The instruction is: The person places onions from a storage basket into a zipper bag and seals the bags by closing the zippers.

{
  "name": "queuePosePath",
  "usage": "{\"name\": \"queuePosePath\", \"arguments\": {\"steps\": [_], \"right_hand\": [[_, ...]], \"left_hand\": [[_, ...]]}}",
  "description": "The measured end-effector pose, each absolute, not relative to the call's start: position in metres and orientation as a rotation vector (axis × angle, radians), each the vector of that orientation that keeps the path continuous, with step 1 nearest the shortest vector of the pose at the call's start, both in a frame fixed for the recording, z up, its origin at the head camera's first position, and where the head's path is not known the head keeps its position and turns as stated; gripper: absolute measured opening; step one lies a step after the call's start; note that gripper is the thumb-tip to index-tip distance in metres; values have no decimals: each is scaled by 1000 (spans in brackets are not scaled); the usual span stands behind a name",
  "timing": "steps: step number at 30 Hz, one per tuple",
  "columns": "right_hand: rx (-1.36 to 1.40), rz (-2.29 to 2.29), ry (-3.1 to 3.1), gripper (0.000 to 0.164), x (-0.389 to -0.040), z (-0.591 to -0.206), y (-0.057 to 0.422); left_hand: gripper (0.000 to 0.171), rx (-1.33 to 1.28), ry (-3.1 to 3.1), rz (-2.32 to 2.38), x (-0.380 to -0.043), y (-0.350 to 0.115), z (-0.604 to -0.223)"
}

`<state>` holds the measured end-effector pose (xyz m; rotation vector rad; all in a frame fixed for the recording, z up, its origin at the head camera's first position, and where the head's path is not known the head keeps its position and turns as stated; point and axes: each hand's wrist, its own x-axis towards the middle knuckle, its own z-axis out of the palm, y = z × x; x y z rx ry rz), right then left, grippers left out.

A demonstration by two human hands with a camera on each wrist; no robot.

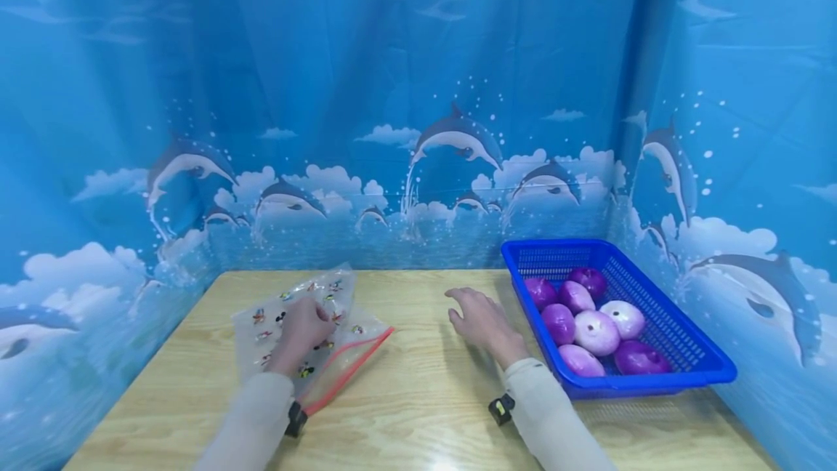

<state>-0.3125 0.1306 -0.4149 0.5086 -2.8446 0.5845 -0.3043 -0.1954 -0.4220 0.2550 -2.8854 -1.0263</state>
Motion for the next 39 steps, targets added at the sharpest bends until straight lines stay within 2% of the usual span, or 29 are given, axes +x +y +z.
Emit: {"name": "queuePosePath", "arguments": {"steps": [9, 12, 20, 23, 33, 39], "right_hand": [[513, 586, -2856, 37, -313, -416, 130], [517, 596, -2854, 37, -313, -416, 131], [516, 600, -2854, 37, -313, -416, 132], [511, 604, -2860, 37, -313, -416, 132], [636, 818, -2877, 48, -313, -421, 135], [632, 811, -2895, 48, -313, -422, 135]], "left_hand": [[11, 262, -2927, -1023, -305, -184, -427], [19, 229, -3002, -1035, -307, -188, -425], [42, -382, -3063, -1187, -314, -214, -428], [44, -500, -3056, -1235, -315, -222, -430], [56, -408, -3208, -1073, -315, -236, -433], [59, -400, -3275, -1024, -312, -234, -437]]}}
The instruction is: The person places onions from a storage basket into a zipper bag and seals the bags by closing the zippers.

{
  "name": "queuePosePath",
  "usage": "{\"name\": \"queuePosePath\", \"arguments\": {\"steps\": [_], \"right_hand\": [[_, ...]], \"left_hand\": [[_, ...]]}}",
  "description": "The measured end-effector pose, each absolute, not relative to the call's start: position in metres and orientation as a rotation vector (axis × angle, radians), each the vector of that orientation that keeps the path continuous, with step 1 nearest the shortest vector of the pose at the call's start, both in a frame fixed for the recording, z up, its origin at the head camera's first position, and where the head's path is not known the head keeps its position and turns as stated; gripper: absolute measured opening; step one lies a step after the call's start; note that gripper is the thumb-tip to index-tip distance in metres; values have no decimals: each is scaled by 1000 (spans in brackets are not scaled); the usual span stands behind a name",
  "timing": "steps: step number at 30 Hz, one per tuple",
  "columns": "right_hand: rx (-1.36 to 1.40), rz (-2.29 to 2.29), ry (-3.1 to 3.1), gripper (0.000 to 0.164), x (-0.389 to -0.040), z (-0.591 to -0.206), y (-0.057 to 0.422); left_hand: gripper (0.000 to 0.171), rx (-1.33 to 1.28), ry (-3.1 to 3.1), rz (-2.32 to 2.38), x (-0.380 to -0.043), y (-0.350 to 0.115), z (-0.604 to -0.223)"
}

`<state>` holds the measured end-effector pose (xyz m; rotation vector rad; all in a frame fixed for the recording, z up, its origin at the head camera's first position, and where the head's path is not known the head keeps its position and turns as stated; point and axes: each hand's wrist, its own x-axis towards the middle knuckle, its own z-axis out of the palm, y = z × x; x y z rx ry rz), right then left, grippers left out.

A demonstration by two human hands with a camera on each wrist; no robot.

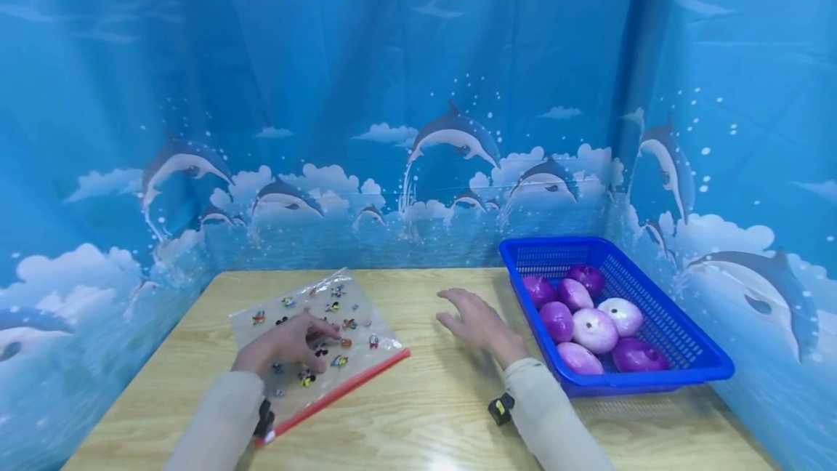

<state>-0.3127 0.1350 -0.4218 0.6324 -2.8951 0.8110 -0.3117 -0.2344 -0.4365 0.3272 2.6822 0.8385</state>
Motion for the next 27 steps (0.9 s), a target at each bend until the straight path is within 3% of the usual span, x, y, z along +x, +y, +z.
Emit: {"name": "queuePosePath", "arguments": {"steps": [17, 27], "right_hand": [[647, 822, -2876, 46, -317, -423, 136], [692, 818, -2854, 46, -315, -422, 136]], "left_hand": [[71, 322, 2794, 873, -306, -222, -444], [35, 412, 2950, 814, -295, -214, -444]]}}
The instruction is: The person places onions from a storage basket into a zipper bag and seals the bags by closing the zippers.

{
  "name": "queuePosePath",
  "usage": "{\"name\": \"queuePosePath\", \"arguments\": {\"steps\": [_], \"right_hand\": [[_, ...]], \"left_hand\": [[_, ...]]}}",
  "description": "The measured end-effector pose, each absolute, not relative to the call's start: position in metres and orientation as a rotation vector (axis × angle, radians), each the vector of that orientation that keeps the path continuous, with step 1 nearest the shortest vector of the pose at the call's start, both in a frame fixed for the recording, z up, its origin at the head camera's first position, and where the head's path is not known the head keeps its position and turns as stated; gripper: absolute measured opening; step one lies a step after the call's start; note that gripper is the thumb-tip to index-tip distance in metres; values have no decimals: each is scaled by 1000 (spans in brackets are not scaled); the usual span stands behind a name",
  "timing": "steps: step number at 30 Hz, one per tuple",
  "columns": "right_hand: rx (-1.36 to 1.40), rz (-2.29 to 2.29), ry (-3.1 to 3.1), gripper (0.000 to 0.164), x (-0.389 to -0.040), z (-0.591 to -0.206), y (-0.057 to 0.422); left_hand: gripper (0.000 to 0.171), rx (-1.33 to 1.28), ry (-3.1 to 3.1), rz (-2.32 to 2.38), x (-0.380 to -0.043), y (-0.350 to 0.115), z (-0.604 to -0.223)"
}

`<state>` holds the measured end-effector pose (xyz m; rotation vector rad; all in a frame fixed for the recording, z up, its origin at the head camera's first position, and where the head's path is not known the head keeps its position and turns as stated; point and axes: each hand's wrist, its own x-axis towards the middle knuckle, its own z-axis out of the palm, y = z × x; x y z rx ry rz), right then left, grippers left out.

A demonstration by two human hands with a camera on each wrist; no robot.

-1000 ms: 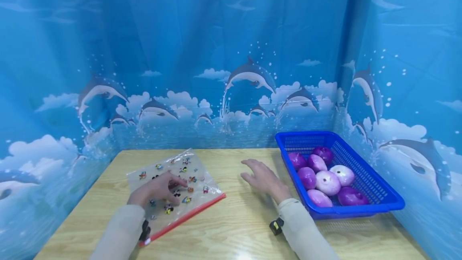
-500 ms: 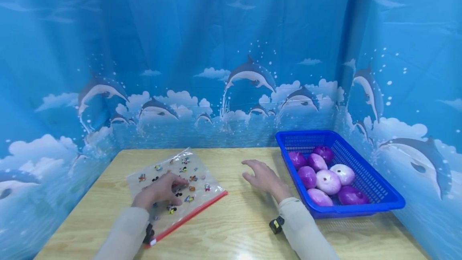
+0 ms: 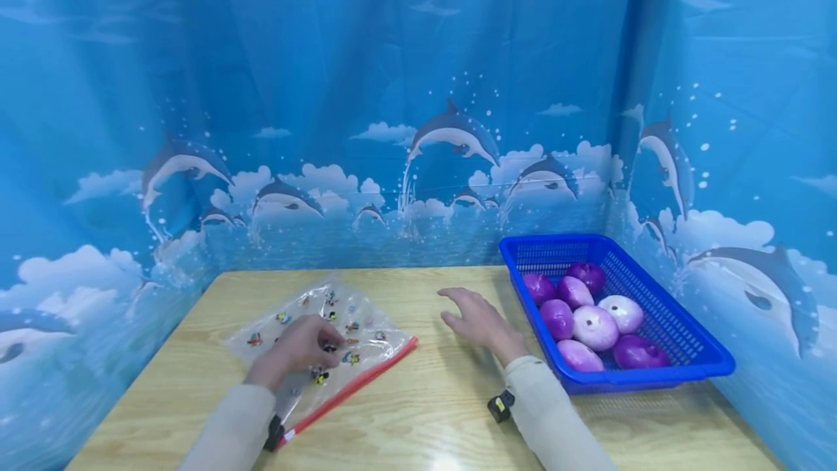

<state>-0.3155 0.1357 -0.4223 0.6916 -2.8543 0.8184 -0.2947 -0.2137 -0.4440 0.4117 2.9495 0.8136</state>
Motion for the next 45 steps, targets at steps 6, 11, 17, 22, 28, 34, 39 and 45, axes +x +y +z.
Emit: {"name": "queuePosePath", "arguments": {"steps": [6, 11, 17, 22, 28, 34, 39, 45], "right_hand": [[683, 812, -2853, 46, -317, -423, 136], [697, 804, -2833, 45, -317, -422, 136], [697, 787, -2854, 46, -316, -420, 134], [692, 832, -2874, 44, -315, -418, 130], [723, 974, -2874, 40, -316, -416, 124], [851, 1070, -2837, 37, -318, -417, 114], [900, 1145, -2849, 36, -319, -418, 103], [916, 1149, -2855, 33, -321, -425, 94]], "left_hand": [[21, 328, 2959, 843, -295, -211, -440], [14, 268, 2984, 901, -298, -211, -436], [15, 181, 3024, 962, -303, -206, -428], [16, 140, 3057, 1012, -303, -201, -421], [19, 99, 3125, 1035, -300, -189, -413], [20, 44, 3162, 1054, -300, -173, -412], [19, 35, 3185, 1103, -300, -162, -416], [20, -2, 3167, 1128, -299, -151, -418]]}}
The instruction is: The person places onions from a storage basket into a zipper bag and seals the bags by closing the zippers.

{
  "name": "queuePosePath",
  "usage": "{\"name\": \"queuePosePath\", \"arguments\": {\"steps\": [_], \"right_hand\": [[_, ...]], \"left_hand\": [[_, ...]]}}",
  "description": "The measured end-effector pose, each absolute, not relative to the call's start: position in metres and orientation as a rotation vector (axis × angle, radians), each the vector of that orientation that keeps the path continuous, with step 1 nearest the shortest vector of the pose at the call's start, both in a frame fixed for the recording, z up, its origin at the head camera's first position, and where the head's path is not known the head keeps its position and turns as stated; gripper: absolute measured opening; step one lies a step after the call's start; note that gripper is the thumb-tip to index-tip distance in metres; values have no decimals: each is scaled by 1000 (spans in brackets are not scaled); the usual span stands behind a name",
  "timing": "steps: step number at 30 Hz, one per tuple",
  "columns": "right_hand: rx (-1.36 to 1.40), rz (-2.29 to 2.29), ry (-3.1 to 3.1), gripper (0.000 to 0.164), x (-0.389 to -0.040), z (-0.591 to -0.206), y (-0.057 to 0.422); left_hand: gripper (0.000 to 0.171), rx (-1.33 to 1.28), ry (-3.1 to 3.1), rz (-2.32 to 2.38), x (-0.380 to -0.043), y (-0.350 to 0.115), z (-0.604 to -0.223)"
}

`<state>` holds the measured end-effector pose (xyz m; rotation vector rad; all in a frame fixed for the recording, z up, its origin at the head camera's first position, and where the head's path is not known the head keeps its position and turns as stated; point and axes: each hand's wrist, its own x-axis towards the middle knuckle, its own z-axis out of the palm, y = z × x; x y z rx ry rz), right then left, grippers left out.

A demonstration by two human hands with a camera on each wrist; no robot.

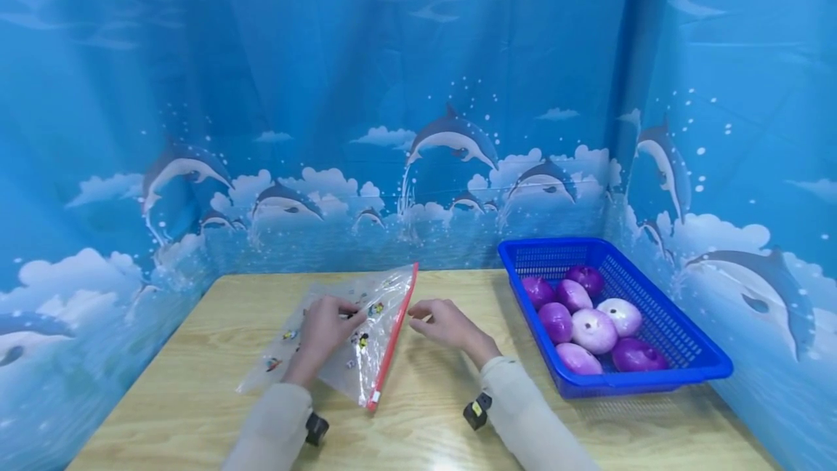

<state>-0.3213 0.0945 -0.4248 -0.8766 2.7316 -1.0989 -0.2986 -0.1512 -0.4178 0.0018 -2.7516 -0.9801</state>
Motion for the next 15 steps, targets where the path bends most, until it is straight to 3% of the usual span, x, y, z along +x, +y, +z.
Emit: {"name": "queuePosePath", "arguments": {"steps": [15], "right_hand": [[-721, -1263, 2725, 19, -322, -431, 84]], "left_hand": [[18, 110, -2824, -1027, -297, -138, -417]]}}
